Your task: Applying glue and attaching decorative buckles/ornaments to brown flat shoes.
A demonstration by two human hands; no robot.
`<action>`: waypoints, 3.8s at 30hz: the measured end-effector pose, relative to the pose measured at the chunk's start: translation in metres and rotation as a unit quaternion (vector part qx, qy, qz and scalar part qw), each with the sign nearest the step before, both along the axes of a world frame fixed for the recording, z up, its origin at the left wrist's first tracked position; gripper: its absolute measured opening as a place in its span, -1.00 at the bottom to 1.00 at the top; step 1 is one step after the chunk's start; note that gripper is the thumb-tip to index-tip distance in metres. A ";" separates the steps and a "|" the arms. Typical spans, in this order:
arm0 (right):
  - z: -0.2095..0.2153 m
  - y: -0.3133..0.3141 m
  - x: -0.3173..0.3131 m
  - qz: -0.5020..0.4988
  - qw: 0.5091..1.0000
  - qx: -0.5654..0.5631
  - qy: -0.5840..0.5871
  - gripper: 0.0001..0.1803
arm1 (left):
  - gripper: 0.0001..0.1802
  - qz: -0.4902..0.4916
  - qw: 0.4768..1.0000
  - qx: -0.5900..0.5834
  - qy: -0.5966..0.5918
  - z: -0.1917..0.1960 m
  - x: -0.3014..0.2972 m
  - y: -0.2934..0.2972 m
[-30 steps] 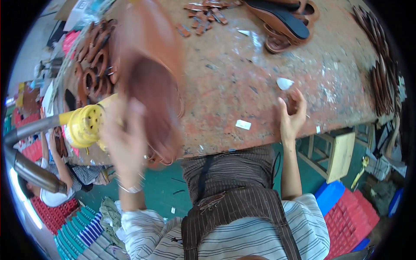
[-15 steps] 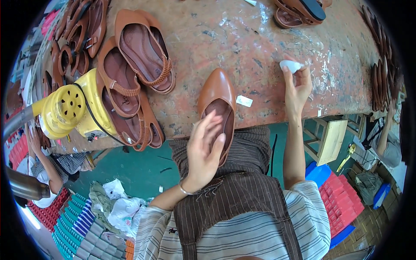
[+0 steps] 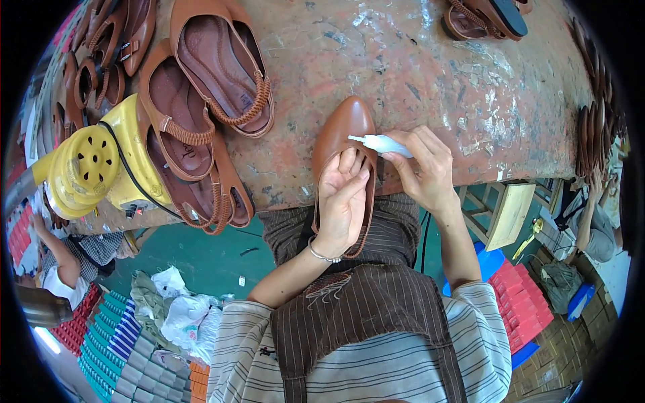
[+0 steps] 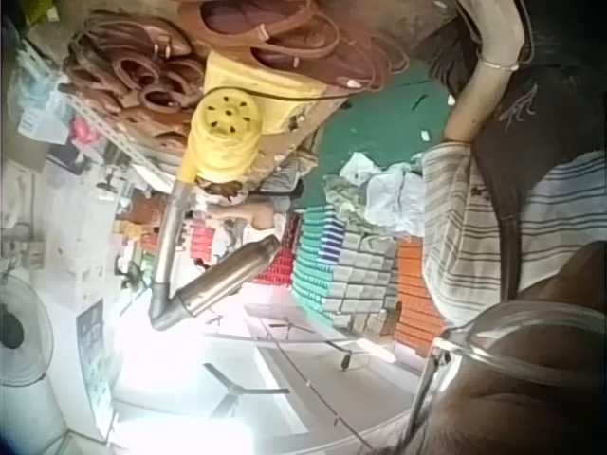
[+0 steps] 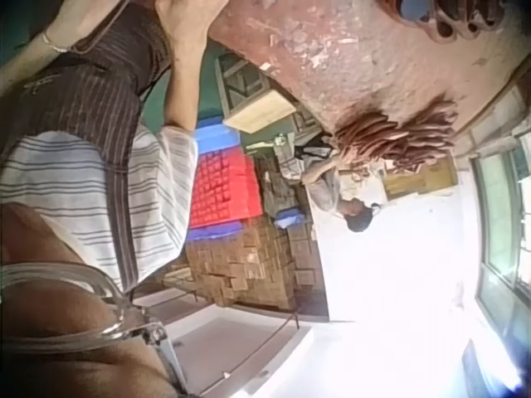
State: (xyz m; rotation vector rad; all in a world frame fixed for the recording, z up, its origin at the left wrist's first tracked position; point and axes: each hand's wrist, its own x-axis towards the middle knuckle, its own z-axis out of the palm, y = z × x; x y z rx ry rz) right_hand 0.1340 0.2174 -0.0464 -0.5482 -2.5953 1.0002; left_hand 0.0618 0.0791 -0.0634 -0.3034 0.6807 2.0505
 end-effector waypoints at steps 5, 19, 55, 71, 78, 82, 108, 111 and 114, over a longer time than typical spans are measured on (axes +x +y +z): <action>0.004 0.001 -0.004 0.009 0.999 0.038 -0.005 -0.78 | -0.67 0.002 1.000 -0.002 0.005 0.000 -0.001 -0.001; 0.015 0.004 -0.007 0.030 0.998 0.054 -0.033 -0.82 | -0.56 0.007 1.000 -0.028 0.012 -0.003 0.002 -0.002; -0.023 0.004 0.034 -0.355 0.916 0.130 0.137 -0.59 | -0.81 0.005 0.999 -0.046 0.000 0.005 -0.002 0.002; -0.047 0.148 -0.171 -0.234 0.959 0.125 0.096 -0.79 | -0.76 0.007 0.999 -0.045 -0.016 0.000 -0.002 0.001; 0.016 0.032 -0.043 -0.130 0.867 -0.482 0.006 -0.83 | -0.85 0.031 0.998 -0.036 -0.040 -0.006 0.000 -0.002; 0.008 0.008 -0.030 -0.100 0.871 -0.480 -0.020 -0.88 | -0.55 0.017 0.998 -0.044 -0.028 0.002 -0.004 0.003; 0.020 -0.001 -0.038 -0.112 0.967 -0.214 -0.080 -0.80 | -0.68 0.005 0.984 -0.166 -0.064 0.013 -0.013 0.024; 0.016 -0.005 -0.028 -0.127 0.976 -0.161 -0.075 -0.80 | -0.76 -0.005 0.979 -0.203 -0.019 0.003 -0.010 0.020; 0.037 0.017 -0.013 -0.093 0.972 -0.217 0.002 -0.86 | -0.81 -0.026 0.982 -0.184 0.019 0.011 -0.008 0.010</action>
